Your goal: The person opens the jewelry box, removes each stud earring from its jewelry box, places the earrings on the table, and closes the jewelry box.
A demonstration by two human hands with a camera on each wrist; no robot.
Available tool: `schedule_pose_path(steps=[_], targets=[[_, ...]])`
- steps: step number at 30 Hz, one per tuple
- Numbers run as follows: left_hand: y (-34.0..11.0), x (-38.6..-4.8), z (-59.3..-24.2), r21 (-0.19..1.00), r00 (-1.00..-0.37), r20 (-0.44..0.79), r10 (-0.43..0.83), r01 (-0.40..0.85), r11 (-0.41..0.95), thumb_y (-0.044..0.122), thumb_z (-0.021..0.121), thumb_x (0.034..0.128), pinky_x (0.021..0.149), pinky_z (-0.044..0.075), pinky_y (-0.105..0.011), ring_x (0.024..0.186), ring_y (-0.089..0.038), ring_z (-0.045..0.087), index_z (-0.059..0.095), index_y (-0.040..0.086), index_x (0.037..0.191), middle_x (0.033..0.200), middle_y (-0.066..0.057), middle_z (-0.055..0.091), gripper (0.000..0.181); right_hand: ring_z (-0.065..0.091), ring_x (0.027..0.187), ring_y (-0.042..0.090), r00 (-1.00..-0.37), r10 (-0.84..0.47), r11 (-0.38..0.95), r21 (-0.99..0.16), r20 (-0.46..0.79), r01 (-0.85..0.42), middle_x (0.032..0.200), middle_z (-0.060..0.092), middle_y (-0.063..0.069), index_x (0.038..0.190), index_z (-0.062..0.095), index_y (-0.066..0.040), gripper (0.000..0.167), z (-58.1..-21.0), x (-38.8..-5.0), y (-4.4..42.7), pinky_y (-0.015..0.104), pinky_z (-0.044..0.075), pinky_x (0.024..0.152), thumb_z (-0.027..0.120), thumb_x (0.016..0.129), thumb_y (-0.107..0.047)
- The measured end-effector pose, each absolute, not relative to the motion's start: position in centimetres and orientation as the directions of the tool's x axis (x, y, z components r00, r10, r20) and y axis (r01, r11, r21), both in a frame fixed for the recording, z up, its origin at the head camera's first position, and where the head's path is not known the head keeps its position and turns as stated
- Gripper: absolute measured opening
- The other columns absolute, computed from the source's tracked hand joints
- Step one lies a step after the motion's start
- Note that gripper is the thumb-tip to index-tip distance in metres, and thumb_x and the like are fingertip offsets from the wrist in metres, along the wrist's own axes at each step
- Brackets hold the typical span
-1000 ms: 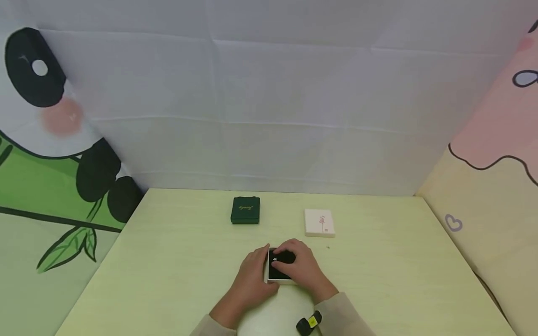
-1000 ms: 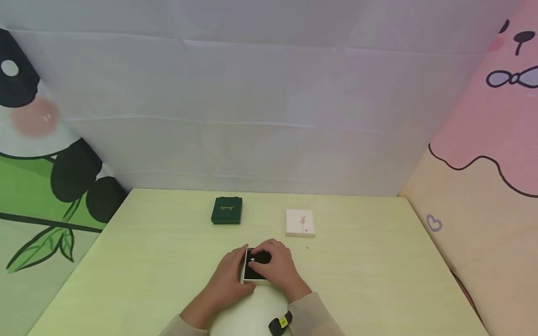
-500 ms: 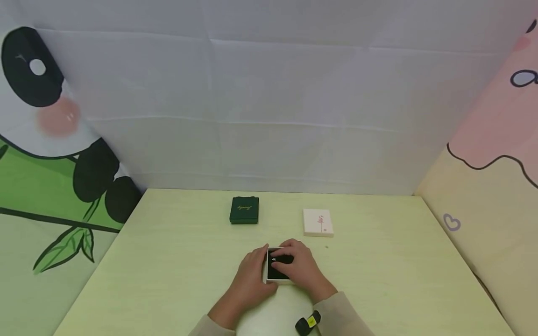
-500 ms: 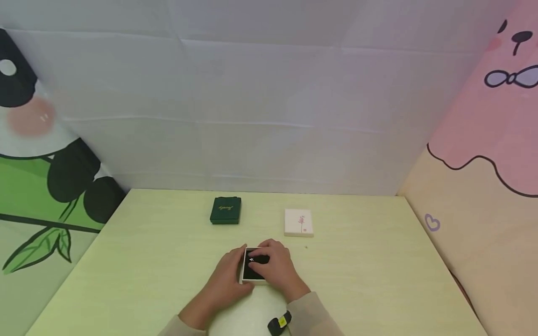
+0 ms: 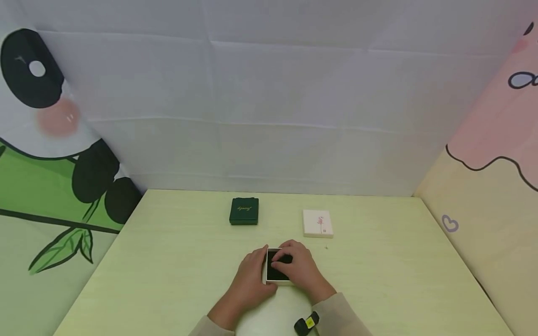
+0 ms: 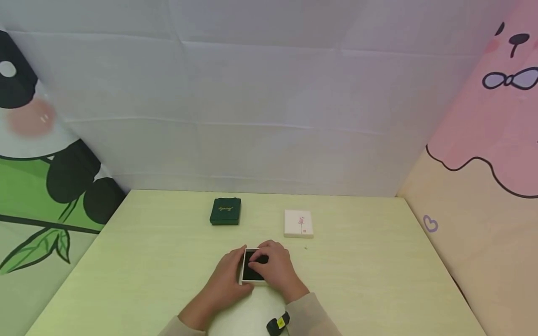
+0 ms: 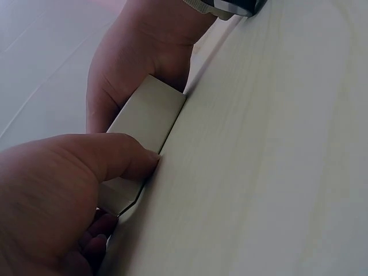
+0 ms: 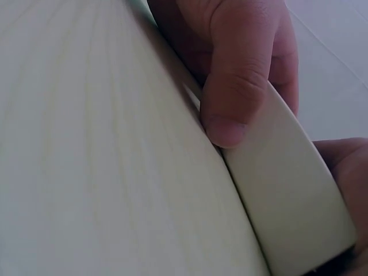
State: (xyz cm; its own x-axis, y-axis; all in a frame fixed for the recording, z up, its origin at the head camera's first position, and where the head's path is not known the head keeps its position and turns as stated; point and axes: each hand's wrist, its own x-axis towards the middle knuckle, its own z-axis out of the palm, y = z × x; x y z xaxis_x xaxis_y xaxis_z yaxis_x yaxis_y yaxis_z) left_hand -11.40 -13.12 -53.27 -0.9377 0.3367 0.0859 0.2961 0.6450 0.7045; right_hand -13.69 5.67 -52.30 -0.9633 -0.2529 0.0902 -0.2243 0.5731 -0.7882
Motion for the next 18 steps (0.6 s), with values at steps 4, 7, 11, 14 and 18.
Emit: schedule_pose_path(steps=[4,7,11,14,18], targets=[[-13.04,-11.54,-53.45,0.704,-0.937,0.090,0.338,0.301,0.644,0.020,0.081,0.0721,0.112,0.035,-0.056,0.137,-0.036,0.044,0.037,-0.003,0.155,0.150,-0.014,0.049,0.096,0.057,0.111,0.025,-0.963,-0.253,0.583,-0.780,0.091,-0.227,0.115,0.063,-0.005,0.084,0.076,-0.030,0.007,-52.44,-13.85,5.74,0.052,0.045,0.096,0.081,0.089,-0.027],[-13.08,-11.57,-53.45,0.707,-0.935,0.092,0.342,0.303,0.639,0.020,0.081,0.0723,0.112,0.035,-0.056,0.137,-0.036,0.044,0.037,-0.003,0.155,0.150,-0.015,0.048,0.097,0.057,0.112,0.026,-0.964,-0.251,0.589,-0.776,0.092,-0.227,0.115,0.064,-0.004,0.085,0.076,-0.029,0.007,-52.44,-13.83,5.72,0.052,0.045,0.096,0.080,0.090,-0.027],[-13.12,-11.60,-53.53,0.711,-0.934,0.096,0.345,0.307,0.633,0.020,0.081,0.0725,0.112,0.035,-0.056,0.137,-0.036,0.044,0.037,-0.003,0.155,0.150,-0.015,0.048,0.096,0.057,0.112,0.025,-0.963,-0.252,0.595,-0.770,0.097,-0.233,0.114,0.064,-0.004,0.084,0.076,-0.028,0.009,-52.35,-13.81,5.70,0.052,0.045,0.097,0.078,0.092,-0.025],[-13.16,-11.62,-53.60,0.712,-0.934,0.095,0.345,0.307,0.632,0.020,0.081,0.0730,0.112,0.036,-0.056,0.137,-0.036,0.044,0.037,-0.003,0.156,0.151,-0.015,0.048,0.096,0.057,0.111,0.025,-0.962,-0.254,0.593,-0.770,0.099,-0.236,0.113,0.064,-0.005,0.084,0.075,-0.028,0.011,-52.26,-13.81,5.70,0.052,0.045,0.098,0.076,0.093,-0.024],[-13.22,-11.63,-53.66,0.707,-0.933,0.093,0.348,0.308,0.636,0.020,0.081,0.0734,0.111,0.036,-0.057,0.136,-0.036,0.044,0.036,-0.003,0.156,0.151,-0.014,0.048,0.097,0.057,0.111,0.024,-0.962,-0.254,0.585,-0.776,0.099,-0.234,0.113,0.064,-0.006,0.083,0.074,-0.029,0.012,-52.33,-13.85,5.76,0.051,0.045,0.098,0.075,0.093,-0.024]])
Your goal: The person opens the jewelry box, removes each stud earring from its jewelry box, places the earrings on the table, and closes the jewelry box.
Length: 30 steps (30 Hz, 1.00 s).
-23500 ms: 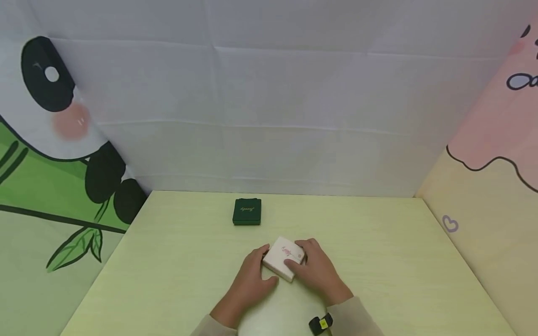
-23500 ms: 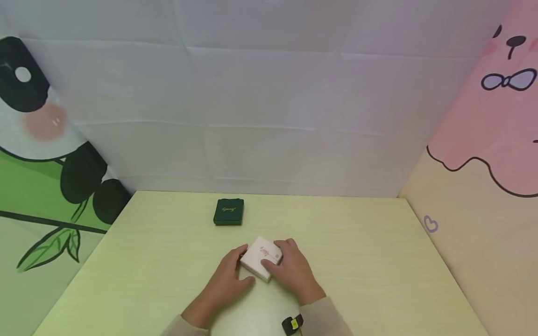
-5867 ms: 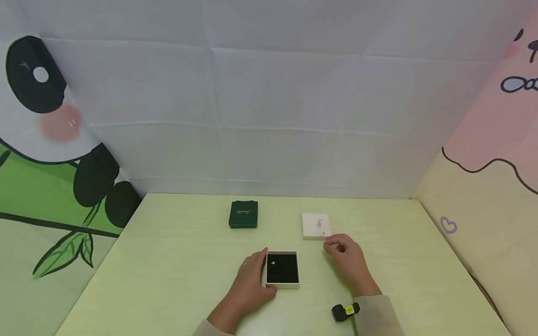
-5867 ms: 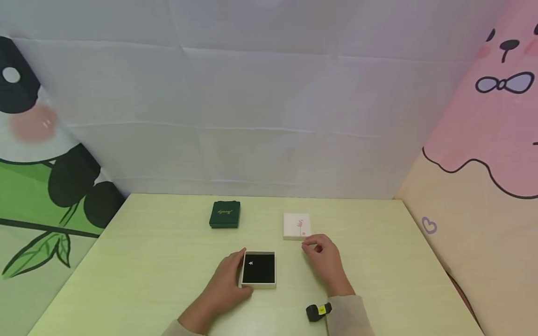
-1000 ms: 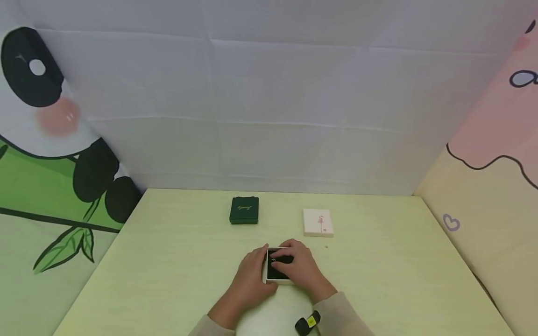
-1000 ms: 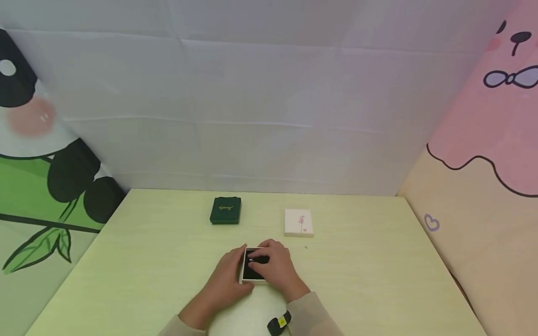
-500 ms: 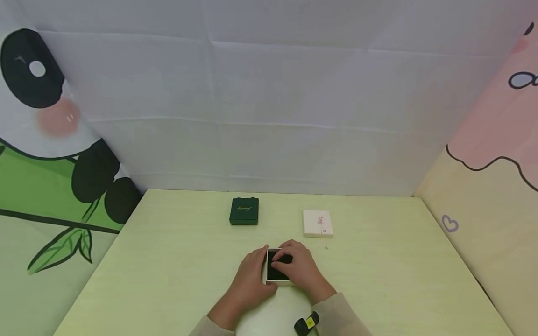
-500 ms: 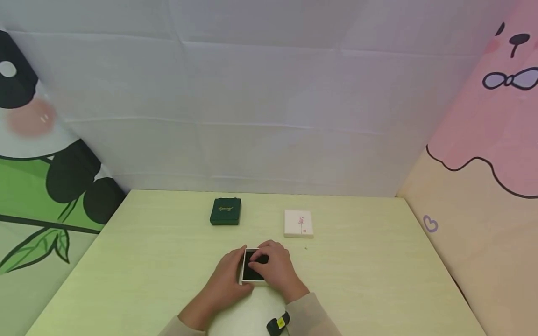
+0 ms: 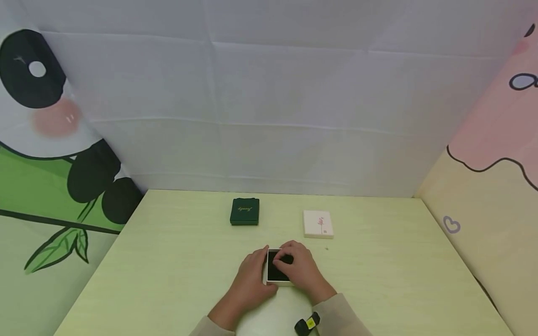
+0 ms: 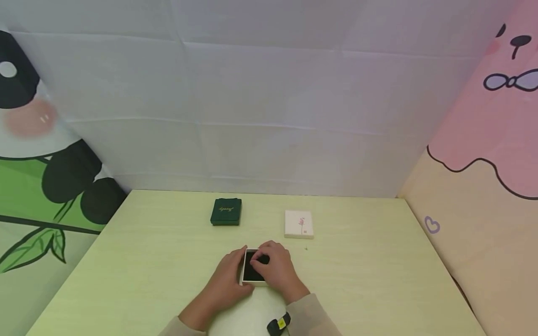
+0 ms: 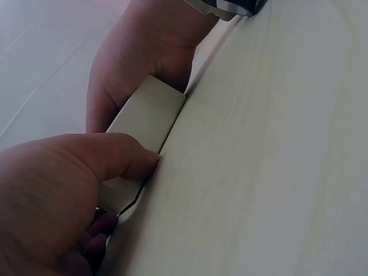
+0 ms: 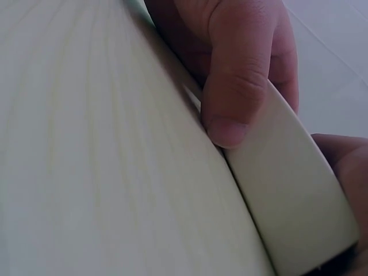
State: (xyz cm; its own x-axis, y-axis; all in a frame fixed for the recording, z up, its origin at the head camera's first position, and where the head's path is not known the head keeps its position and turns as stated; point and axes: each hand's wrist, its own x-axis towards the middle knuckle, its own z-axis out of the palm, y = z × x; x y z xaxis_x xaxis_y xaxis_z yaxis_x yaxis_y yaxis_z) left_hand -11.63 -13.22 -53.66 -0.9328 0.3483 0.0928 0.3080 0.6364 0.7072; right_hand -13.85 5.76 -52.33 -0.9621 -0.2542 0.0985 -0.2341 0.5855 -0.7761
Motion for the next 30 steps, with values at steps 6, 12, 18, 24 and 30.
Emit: schedule_pose_path(steps=[6,12,18,24,30], targets=[[-13.24,-11.66,-53.86,0.705,-0.933,0.088,0.349,0.306,0.640,0.021,0.081,0.0745,0.111,0.037,-0.057,0.137,-0.035,0.044,0.035,-0.002,0.156,0.152,-0.013,0.047,0.097,0.056,0.113,0.026,-0.963,-0.252,0.563,-0.796,0.092,-0.223,0.117,0.063,-0.004,0.084,0.075,-0.028,0.011,-52.75,-13.99,5.93,0.052,0.045,0.098,0.075,0.094,-0.024],[-13.20,-11.60,-53.85,0.711,-0.935,0.085,0.346,0.300,0.636,0.023,0.081,0.0755,0.111,0.036,-0.057,0.138,-0.034,0.043,0.035,0.000,0.157,0.153,-0.012,0.046,0.096,0.056,0.115,0.027,-0.964,-0.247,0.548,-0.807,0.095,-0.220,0.119,0.063,-0.003,0.085,0.076,-0.026,0.011,-52.89,-14.07,6.03,0.052,0.046,0.099,0.074,0.095,-0.023],[-13.21,-11.50,-53.85,0.705,-0.934,0.088,0.345,0.304,0.641,0.023,0.081,0.0758,0.112,0.036,-0.056,0.138,-0.034,0.043,0.035,0.000,0.157,0.153,-0.013,0.046,0.096,0.057,0.116,0.025,-0.967,-0.232,0.535,-0.817,0.104,-0.216,0.118,0.063,-0.004,0.087,0.077,-0.024,0.008,-53.01,-13.94,6.11,0.051,0.046,0.100,0.074,0.095,-0.023],[-13.22,-11.44,-53.51,0.696,-0.933,0.090,0.348,0.309,0.649,0.023,0.081,0.0762,0.112,0.036,-0.056,0.137,-0.033,0.043,0.035,-0.001,0.157,0.152,-0.012,0.046,0.096,0.058,0.115,0.025,-0.970,-0.213,0.522,-0.826,0.116,-0.214,0.117,0.063,-0.005,0.088,0.077,-0.023,0.008,-52.54,-13.62,6.27,0.053,0.045,0.101,0.073,0.095,-0.022],[-13.23,-11.34,-53.21,0.689,-0.934,0.092,0.346,0.311,0.655,0.023,0.081,0.0757,0.112,0.036,-0.056,0.137,-0.033,0.044,0.036,-0.002,0.156,0.152,-0.012,0.047,0.096,0.059,0.115,0.025,-0.969,-0.218,0.511,-0.833,0.116,-0.215,0.117,0.064,-0.006,0.090,0.078,-0.021,0.007,-52.16,-13.54,6.50,0.053,0.046,0.101,0.073,0.095,-0.023]])
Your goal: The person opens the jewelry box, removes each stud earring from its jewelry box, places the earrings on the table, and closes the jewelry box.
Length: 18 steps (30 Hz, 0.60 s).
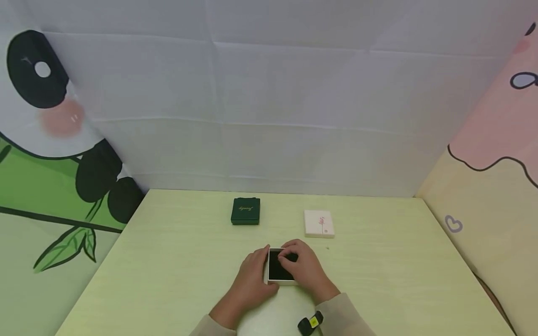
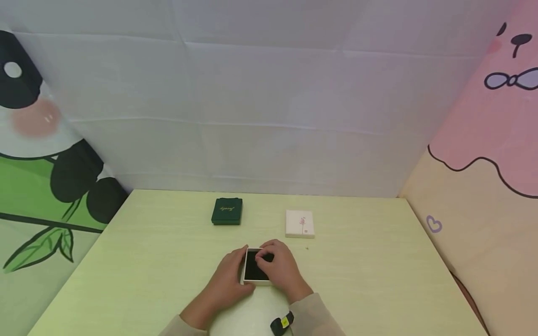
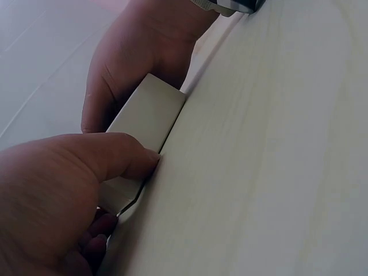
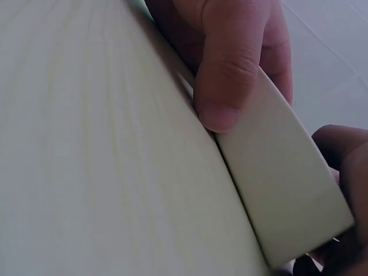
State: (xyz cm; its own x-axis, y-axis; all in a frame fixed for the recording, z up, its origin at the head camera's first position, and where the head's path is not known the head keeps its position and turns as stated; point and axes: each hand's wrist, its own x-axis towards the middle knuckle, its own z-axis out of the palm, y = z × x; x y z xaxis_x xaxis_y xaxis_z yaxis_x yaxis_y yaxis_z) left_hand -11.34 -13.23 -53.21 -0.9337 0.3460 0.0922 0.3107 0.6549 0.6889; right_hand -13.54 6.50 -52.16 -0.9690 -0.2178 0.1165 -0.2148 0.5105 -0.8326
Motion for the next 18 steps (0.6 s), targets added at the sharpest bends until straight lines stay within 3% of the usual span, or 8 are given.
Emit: schedule_pose_path(steps=[9,18], targets=[[-13.3,-11.2,-53.0,0.689,-0.935,0.091,0.343,0.308,0.656,0.022,0.082,0.0737,0.112,0.035,-0.055,0.136,-0.033,0.044,0.037,-0.001,0.156,0.151,-0.012,0.048,0.096,0.059,0.117,0.025,-0.973,-0.214,0.489,-0.852,0.089,-0.186,0.119,0.065,-0.006,0.089,0.076,-0.023,0.007,-51.3,-13.3,7.0,0.052,0.046,0.101,0.074,0.095,-0.021],[-13.4,-11.1,-53.5,0.688,-0.936,0.112,0.335,0.316,0.653,0.022,0.082,0.0728,0.112,0.036,-0.055,0.135,-0.032,0.045,0.038,0.000,0.155,0.150,-0.011,0.049,0.096,0.059,0.112,0.019,-0.983,-0.155,0.500,-0.850,0.101,-0.166,0.117,0.065,-0.010,0.089,0.076,-0.024,0.008,-50.9,-13.2,8.2,0.043,0.049,0.093,0.074,0.096,-0.021]])
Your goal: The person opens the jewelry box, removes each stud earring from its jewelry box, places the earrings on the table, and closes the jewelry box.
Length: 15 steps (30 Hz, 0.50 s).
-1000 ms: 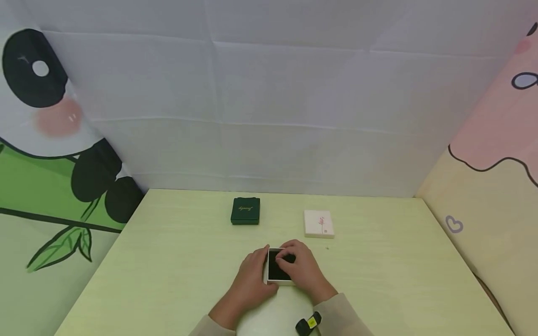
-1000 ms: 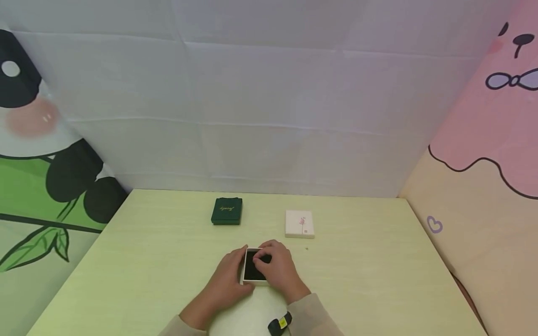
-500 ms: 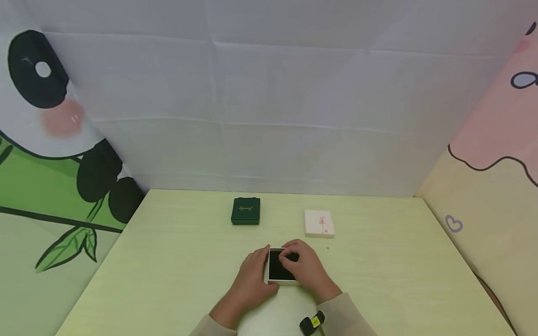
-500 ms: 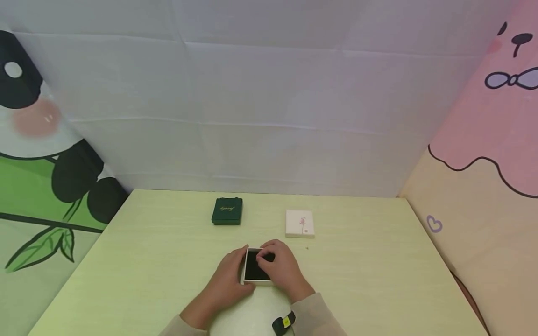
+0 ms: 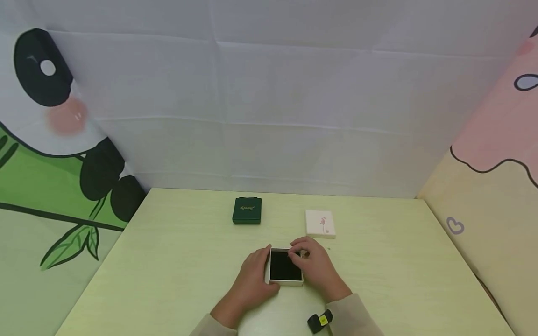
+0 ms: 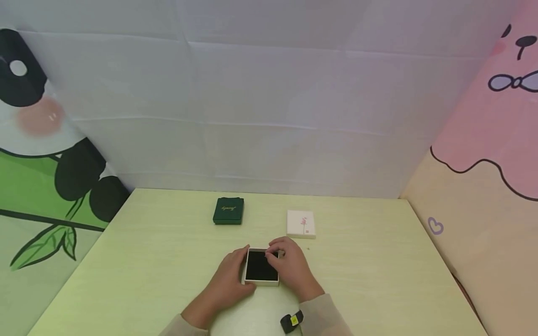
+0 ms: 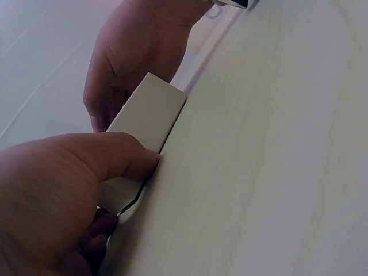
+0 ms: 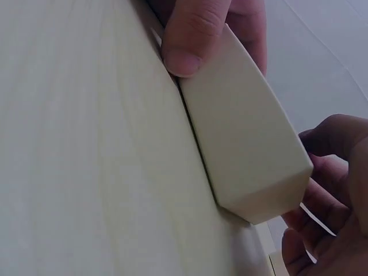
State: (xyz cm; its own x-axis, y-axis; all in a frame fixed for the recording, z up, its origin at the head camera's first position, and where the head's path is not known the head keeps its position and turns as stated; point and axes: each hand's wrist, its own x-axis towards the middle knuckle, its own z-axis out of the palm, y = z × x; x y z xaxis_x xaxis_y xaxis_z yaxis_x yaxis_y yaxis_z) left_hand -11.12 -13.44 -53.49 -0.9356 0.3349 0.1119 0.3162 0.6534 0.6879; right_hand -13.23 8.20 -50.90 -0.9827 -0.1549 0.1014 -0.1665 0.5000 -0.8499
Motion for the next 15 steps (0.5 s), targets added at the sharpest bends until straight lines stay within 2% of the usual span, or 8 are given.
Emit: schedule_pose_path(steps=[5,15], targets=[[-13.4,-11.1,-53.4,0.703,-0.937,0.112,0.331,0.310,0.640,0.021,0.083,0.0719,0.112,0.035,-0.055,0.135,-0.032,0.045,0.039,0.000,0.155,0.149,-0.011,0.050,0.097,0.059,0.117,0.021,-0.984,-0.120,0.515,-0.838,0.135,-0.178,0.116,0.066,-0.009,0.087,0.076,-0.023,0.009,-50.7,-13.4,9.0,0.045,0.049,0.095,0.075,0.094,-0.017],[-13.4,-10.8,-53.1,0.704,-0.939,0.129,0.320,0.314,0.637,0.020,0.081,0.0708,0.111,0.035,-0.055,0.133,-0.033,0.046,0.040,0.000,0.154,0.147,-0.012,0.051,0.094,0.061,0.113,0.022,-0.988,-0.023,0.550,-0.823,0.151,-0.139,0.115,0.068,-0.002,0.090,0.079,-0.015,0.005,-50.1,-14.0,11.6,0.042,0.048,0.091,0.076,0.092,-0.012]])
